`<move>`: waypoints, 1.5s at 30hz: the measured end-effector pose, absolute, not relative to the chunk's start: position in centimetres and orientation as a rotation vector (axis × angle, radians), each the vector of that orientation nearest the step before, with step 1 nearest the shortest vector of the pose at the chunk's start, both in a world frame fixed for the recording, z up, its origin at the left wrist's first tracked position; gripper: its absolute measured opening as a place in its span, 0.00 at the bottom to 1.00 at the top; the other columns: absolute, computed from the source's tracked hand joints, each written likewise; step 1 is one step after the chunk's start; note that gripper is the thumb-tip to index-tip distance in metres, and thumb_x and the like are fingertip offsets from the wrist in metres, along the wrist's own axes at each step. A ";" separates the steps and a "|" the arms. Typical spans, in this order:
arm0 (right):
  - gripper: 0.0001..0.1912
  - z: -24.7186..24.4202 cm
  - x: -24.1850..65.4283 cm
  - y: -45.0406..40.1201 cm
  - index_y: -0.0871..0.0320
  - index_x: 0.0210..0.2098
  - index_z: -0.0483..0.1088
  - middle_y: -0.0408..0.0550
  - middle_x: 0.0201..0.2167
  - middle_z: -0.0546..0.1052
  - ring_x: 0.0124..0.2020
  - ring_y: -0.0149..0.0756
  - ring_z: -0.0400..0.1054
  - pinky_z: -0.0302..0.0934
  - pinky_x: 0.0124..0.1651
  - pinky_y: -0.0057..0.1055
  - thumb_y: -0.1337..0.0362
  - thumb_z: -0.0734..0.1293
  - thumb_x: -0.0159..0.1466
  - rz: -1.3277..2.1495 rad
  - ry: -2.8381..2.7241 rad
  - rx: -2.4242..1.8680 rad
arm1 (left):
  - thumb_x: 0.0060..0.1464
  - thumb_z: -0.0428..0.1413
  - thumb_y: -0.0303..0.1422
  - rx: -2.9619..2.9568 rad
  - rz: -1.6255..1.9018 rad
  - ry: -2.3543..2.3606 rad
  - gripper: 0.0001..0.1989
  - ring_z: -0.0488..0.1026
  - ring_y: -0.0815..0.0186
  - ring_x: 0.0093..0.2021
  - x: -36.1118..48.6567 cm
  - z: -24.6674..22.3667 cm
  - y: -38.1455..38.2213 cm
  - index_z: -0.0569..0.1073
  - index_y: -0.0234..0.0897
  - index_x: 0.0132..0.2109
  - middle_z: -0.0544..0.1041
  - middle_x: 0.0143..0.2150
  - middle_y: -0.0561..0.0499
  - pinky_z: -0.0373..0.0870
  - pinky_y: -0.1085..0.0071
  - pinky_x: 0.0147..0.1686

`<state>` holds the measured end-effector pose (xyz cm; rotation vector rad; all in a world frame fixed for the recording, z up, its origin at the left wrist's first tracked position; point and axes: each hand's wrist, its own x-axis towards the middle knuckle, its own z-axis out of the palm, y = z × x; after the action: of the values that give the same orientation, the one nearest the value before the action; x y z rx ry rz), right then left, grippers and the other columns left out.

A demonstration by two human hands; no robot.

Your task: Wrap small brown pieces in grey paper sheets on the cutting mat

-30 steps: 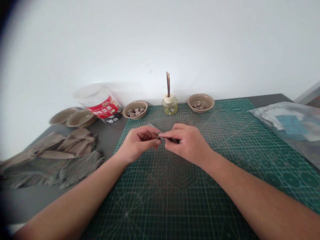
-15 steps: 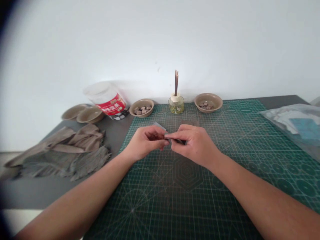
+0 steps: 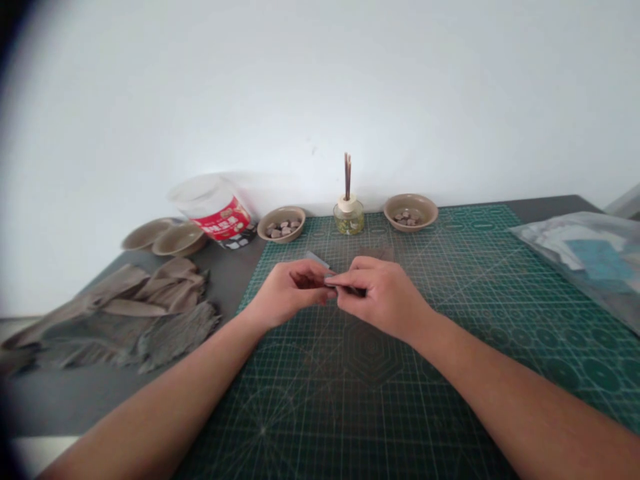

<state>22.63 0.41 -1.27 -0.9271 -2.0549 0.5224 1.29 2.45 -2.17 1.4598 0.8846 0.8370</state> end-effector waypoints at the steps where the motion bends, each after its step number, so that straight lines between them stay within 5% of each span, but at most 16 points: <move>1: 0.12 -1.3 22.6 0.4 0.53 0.44 0.82 0.43 0.30 0.78 0.28 0.28 0.70 0.62 0.33 0.26 0.69 0.71 0.62 0.529 -2.065 -0.916 | 0.45 0.70 0.30 1.463 0.834 0.880 0.12 0.75 0.69 0.28 1.3 -2.2 2.5 0.80 0.33 0.38 0.81 0.30 0.51 0.72 0.74 0.30; 45: 0.12 -1.0 23.0 0.4 0.54 0.44 0.81 0.45 0.32 0.79 0.31 0.32 0.72 0.65 0.36 0.29 0.69 0.69 0.62 0.309 -2.055 -0.975 | 0.46 0.70 0.33 1.436 0.905 0.883 0.12 0.77 0.67 0.29 1.4 -2.1 2.2 0.80 0.33 0.38 0.81 0.31 0.50 0.75 0.71 0.31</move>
<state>22.99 0.42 -0.99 -0.9752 -2.0547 0.3091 1.35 2.21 -2.08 1.4359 0.8828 0.9054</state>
